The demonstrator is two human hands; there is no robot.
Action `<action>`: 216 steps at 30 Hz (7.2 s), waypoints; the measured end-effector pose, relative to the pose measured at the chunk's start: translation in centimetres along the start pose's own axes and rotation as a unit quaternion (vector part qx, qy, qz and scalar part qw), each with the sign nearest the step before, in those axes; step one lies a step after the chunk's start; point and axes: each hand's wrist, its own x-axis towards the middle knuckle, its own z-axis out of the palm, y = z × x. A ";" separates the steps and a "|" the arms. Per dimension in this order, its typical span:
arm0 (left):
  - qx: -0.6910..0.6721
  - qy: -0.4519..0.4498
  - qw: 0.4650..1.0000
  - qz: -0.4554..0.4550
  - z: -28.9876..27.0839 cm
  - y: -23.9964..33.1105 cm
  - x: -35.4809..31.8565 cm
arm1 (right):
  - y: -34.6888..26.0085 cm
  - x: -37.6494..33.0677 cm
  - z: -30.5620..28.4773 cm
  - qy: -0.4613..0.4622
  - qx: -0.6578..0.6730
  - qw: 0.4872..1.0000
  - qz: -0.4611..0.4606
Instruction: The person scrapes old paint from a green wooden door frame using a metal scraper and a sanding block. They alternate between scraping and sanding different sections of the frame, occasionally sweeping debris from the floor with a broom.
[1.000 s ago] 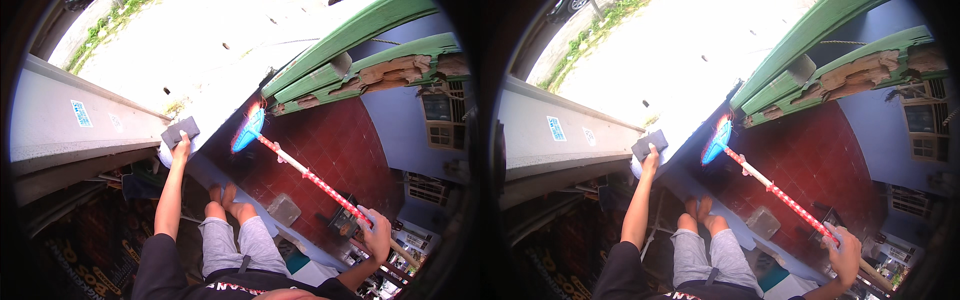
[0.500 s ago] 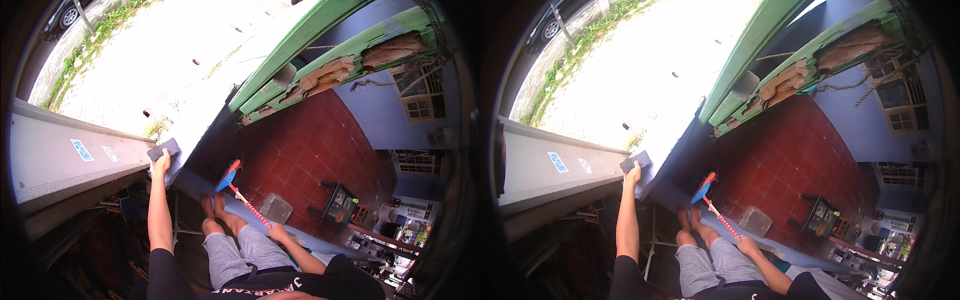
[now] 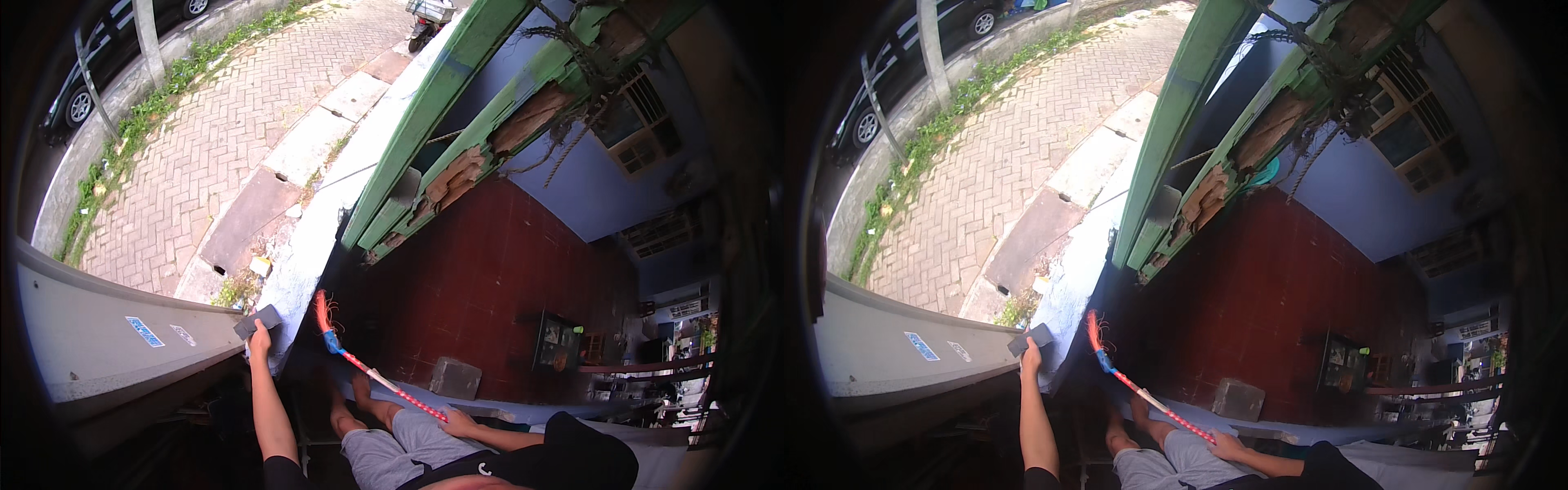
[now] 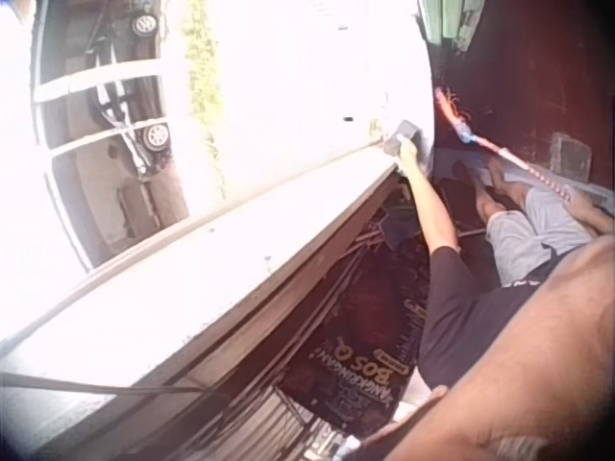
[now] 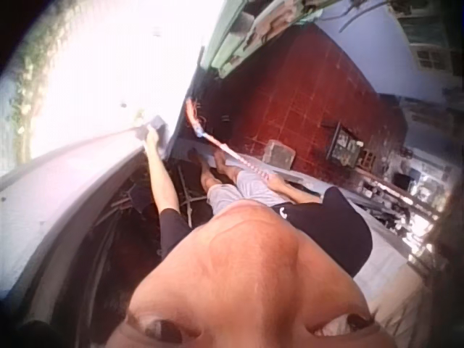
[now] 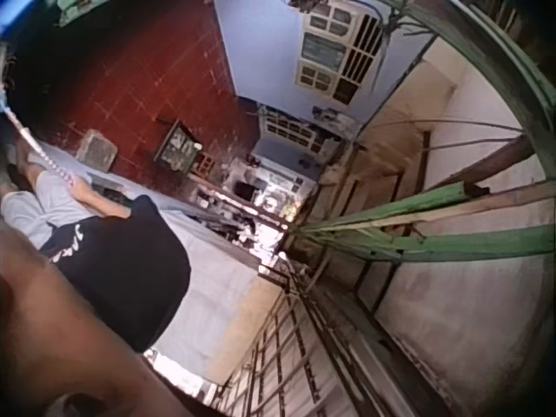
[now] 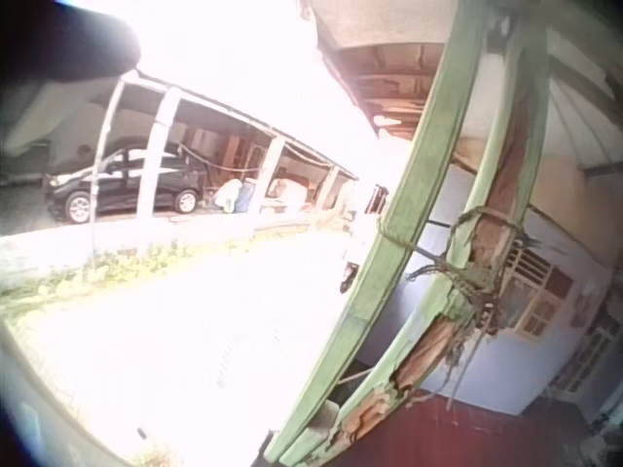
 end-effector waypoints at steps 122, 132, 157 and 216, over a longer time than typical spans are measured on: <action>-0.105 -0.190 0.962 -0.168 -10.6 1.3 -32.0 | -4.8 -9.3 -9.3 0.289 0.212 0.923 -0.141; -0.081 -0.184 0.971 -0.128 -10.4 2.8 -33.7 | -2.3 -8.5 -4.3 0.288 0.215 0.930 -0.071; -0.148 -0.288 0.935 -0.146 -8.8 2.3 -30.5 | -6.6 -10.5 -8.4 0.318 0.197 0.923 -0.089; -0.144 -0.252 0.956 -0.034 -8.0 6.8 -27.5 | -7.6 -13.8 -7.9 0.519 0.203 0.804 -0.206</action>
